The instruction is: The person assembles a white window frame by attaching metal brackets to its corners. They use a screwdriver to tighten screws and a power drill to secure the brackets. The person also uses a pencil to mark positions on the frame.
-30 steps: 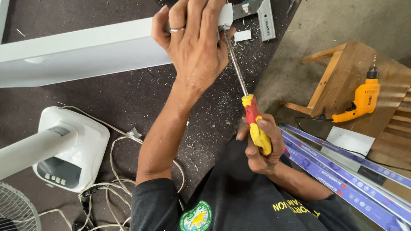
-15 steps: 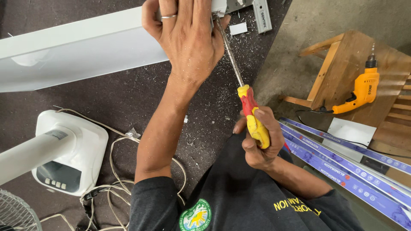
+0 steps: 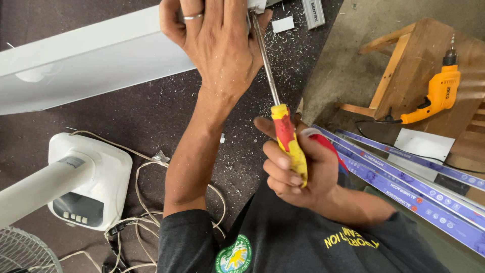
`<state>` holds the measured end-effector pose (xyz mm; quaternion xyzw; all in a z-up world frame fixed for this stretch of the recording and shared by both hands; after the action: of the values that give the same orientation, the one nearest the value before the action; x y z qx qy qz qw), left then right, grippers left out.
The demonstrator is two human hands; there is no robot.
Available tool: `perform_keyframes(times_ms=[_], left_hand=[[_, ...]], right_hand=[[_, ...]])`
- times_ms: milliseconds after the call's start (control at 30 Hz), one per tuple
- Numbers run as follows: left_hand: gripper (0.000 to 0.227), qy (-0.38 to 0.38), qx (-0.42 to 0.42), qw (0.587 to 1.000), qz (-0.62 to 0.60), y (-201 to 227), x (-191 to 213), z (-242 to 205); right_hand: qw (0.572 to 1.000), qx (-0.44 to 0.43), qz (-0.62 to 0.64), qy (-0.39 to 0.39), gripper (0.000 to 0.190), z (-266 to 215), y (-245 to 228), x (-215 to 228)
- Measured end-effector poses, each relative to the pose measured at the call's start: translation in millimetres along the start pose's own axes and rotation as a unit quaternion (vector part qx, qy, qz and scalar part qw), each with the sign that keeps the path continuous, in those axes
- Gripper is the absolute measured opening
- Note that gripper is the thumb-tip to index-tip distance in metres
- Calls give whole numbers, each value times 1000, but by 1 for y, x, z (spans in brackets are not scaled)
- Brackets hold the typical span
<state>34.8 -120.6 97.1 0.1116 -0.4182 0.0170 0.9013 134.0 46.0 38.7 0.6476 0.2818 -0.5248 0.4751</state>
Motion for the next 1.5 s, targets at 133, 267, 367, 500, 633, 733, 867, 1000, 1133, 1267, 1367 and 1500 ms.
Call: perform_keyframes(times_ms=[133,267,367,500,633,733,867,1000,1133,1267,1367,1500], left_hand=[[45,22,-11,1000,-13,1,3,3],[44,23,-9,1000,-11,-1,-1,1],[43,35,-16,999,-15,0,-1,1],[44,37,-16,999,-5,0,-1,2],[43,31,-12,999,-11,0,-2,5],[44,25,-13,1000,1,1,0,5],[42,19,-26,999,18,1,1,5],[42,6,-26,1000,8,-1,0,5],[46,38,-30,999,11,2,0,5],[52,31,-31,999,5,2,1,5],[57,-42,-23,999,-13,-4,1,5],[65,-95,-53,990,-92,-13,17,7]], right_hand=[[996,-15,-90,25,51,10,1,3],[957,-2,-282,72,51,3,-15,5],[888,68,-437,126,49,9,-24,17],[794,137,-564,178,45,10,-35,24],[935,97,-335,59,49,16,-30,11],[936,67,-331,96,53,18,-33,11],[920,67,-370,115,51,21,-37,13],[930,56,-351,91,48,19,-37,11],[909,49,-405,81,47,8,-35,12],[881,103,-453,88,43,-4,-44,25],[873,145,-452,115,42,-10,-62,38],[853,188,-469,132,41,-13,-92,41]])
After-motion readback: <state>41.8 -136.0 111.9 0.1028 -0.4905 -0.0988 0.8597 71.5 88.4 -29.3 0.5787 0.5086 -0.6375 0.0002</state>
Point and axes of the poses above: each hand's wrist, its own z-axis towards the middle knuckle, its own x-axis out of the back of the hand, y = z × x, the point moved 7 cm from there along z, towards the middle knuckle, and after that the axes turned 1 degree about x, right-handed, at the moved point
